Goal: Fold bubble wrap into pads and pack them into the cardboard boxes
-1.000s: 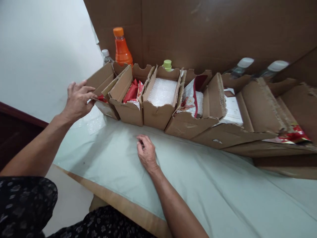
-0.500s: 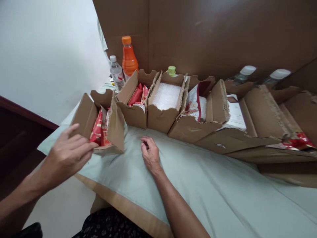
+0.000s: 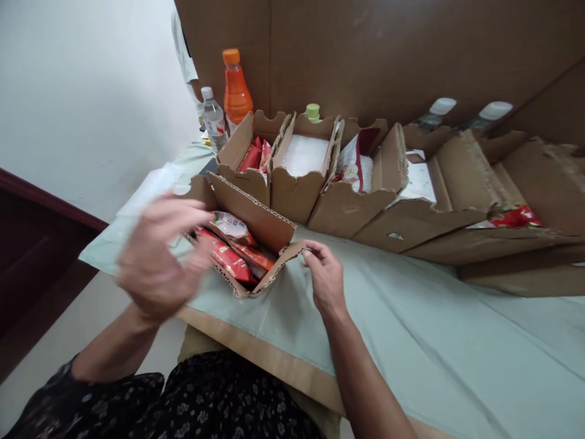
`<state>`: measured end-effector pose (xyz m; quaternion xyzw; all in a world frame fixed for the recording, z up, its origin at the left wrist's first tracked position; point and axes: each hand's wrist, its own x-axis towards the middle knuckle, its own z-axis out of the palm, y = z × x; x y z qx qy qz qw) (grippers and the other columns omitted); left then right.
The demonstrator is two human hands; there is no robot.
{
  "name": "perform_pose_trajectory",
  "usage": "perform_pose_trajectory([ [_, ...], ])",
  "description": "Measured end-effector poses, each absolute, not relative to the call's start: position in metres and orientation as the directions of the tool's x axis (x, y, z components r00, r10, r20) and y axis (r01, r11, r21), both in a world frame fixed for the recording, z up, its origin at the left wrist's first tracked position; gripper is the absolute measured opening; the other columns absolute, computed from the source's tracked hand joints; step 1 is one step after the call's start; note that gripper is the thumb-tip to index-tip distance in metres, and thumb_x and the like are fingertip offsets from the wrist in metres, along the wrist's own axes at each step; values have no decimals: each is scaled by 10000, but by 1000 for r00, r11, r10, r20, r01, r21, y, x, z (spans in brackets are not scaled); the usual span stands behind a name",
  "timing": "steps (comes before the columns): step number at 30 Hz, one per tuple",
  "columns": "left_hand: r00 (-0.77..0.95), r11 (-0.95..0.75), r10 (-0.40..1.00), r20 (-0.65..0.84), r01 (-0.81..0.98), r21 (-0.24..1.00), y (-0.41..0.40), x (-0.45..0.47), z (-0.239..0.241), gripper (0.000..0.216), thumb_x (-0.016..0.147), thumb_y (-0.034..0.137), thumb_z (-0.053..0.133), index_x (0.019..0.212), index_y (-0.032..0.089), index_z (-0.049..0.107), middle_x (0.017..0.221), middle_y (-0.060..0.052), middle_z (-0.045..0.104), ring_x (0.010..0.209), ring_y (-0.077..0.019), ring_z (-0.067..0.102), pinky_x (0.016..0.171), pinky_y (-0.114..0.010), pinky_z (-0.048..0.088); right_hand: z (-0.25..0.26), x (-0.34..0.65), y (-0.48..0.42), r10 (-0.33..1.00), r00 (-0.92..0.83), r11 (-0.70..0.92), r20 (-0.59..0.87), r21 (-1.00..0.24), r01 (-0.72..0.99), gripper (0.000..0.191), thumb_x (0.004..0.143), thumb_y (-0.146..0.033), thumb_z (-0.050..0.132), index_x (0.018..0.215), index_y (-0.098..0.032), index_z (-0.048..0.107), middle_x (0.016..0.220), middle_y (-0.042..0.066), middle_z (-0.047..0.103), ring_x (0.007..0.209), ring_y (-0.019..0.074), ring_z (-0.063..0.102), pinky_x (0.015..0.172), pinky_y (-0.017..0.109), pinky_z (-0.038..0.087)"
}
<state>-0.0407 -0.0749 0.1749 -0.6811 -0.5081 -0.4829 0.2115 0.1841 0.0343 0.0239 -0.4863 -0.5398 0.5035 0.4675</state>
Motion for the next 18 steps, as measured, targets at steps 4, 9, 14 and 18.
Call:
perform_pose_trajectory([
  [4, -700, -202, 388, 600, 570, 796, -68, -125, 124, 359, 921, 395, 653, 1228, 215, 694, 1223, -62, 721, 1196, -230, 669, 1124, -452, 490, 33, 198, -18, 993, -98, -58, -68, -993, 101, 435, 874, -496, 716, 1214, -224, 726, 1151, 107, 755, 1071, 249, 692, 865, 389, 571],
  [9, -712, -80, 702, 2, -76, 994, -59, -115, 52, 590, 900, 746, 536, 1210, 276, 716, 1348, -64, 718, 1380, -290, 581, 1130, -455, 484, 30, 167, -74, 967, -244, 98, 66, -988, 120, 618, 964, -572, 597, 1500, -271, 541, 1463, 123, 621, 1304, 296, 609, 1029, 462, 550],
  [14, -602, -109, 799, 2, -141, 984, -56, -40, 33, 631, 991, 738, 418, 1448, 338, 588, 1605, -19, 530, 1560, -250, 384, 1273, -481, 329, 20, 189, -48, 990, 25, 129, 137, -971, 203, 521, 1011, -587, 484, 1339, -216, 646, 1370, 121, 664, 1318, 307, 583, 1137, 536, 451],
  [18, -293, -98, 954, 55, -134, 986, -44, 1, 36, 640, 1026, 674, 419, 1544, 306, 494, 1686, -49, 415, 1583, -264, 344, 1309, -487, 275, 23, 226, 4, 886, 406, 257, 225, -966, -27, 378, 945, -535, 520, 1050, -215, 691, 1123, 78, 718, 1127, 268, 670, 1094, 541, 467],
])
